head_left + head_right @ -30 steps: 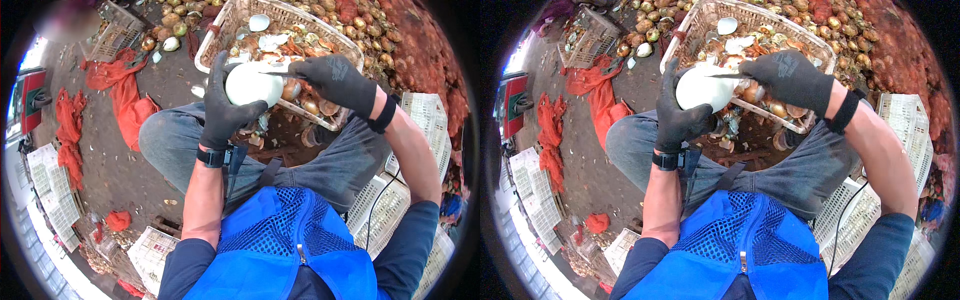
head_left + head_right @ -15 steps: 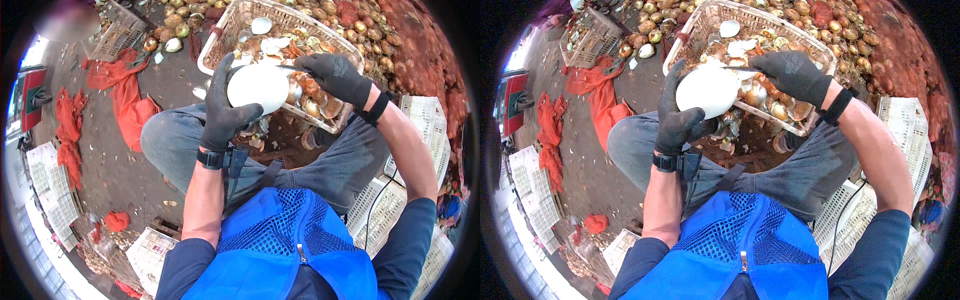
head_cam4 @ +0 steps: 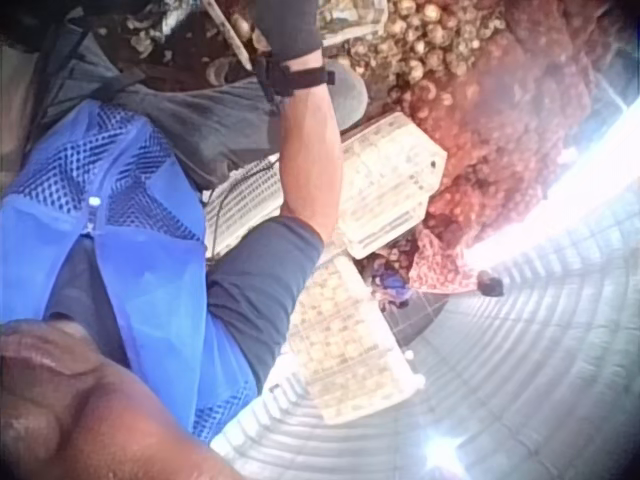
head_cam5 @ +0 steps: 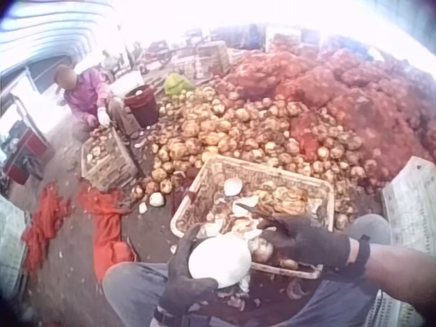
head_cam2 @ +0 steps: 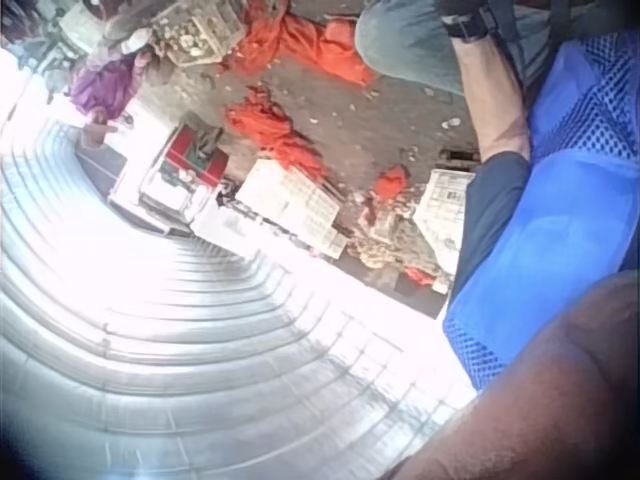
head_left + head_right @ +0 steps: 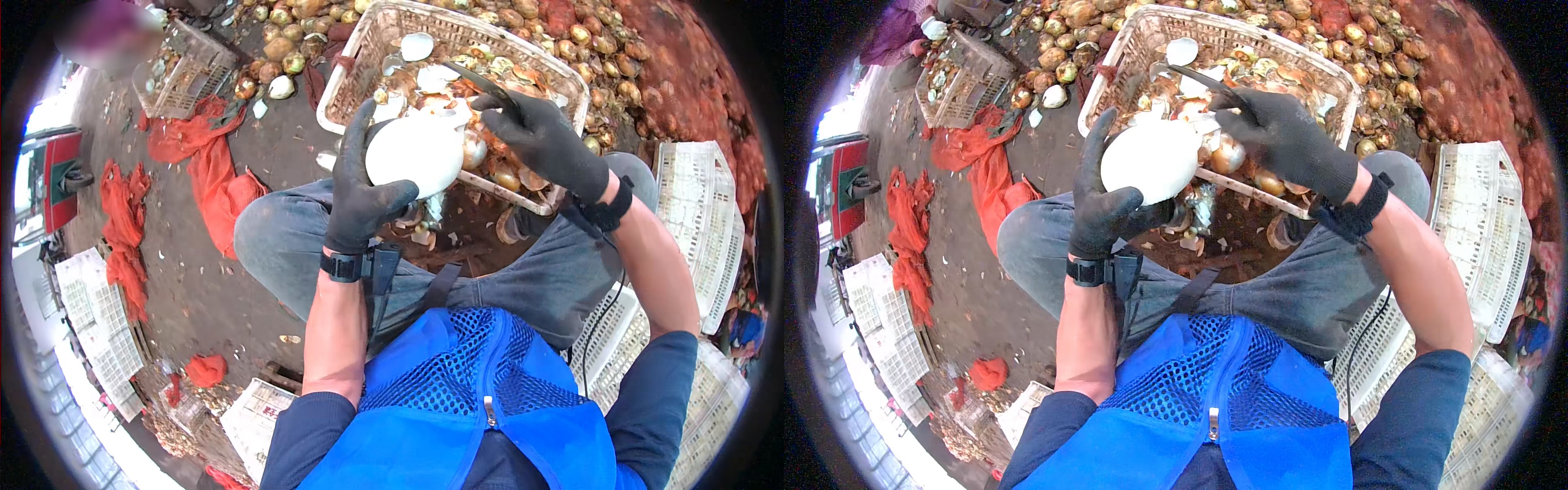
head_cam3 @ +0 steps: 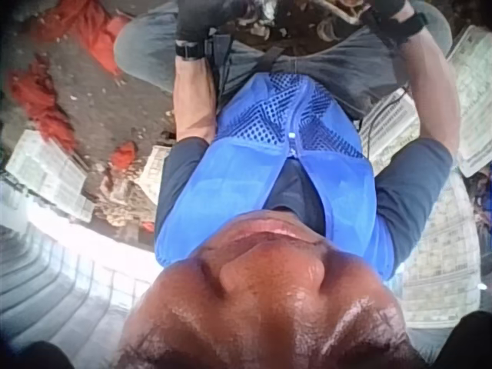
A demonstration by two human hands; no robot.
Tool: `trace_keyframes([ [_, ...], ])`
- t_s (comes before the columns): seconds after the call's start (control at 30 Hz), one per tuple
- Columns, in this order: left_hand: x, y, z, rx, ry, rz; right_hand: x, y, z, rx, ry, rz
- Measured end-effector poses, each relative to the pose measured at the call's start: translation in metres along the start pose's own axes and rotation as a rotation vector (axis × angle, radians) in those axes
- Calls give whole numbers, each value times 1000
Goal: Peeling the outer skin off onions using a small knife.
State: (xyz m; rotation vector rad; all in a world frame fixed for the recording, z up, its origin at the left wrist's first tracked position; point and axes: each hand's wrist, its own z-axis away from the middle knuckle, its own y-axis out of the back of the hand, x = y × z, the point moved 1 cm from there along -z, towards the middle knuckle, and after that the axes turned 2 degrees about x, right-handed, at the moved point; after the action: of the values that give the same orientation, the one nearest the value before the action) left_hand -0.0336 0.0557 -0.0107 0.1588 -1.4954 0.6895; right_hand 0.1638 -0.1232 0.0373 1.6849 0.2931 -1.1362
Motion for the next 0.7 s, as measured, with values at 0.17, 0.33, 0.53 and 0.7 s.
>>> trace_keyframes([
  [0.17, -3, -9, -2, -48, -77, -217, -42, 7, -17, -210, -77, 32],
  [0.33, -4, -19, 0, -107, -139, -271, -26, -1, -32, -207, -41, 71],
  [0.53, 4, -18, 5, -117, -84, -180, -9, 2, -46, -179, -112, 153],
  [0.7, 6, -22, 7, -175, -48, -71, 32, -16, -50, -34, 120, 225],
])
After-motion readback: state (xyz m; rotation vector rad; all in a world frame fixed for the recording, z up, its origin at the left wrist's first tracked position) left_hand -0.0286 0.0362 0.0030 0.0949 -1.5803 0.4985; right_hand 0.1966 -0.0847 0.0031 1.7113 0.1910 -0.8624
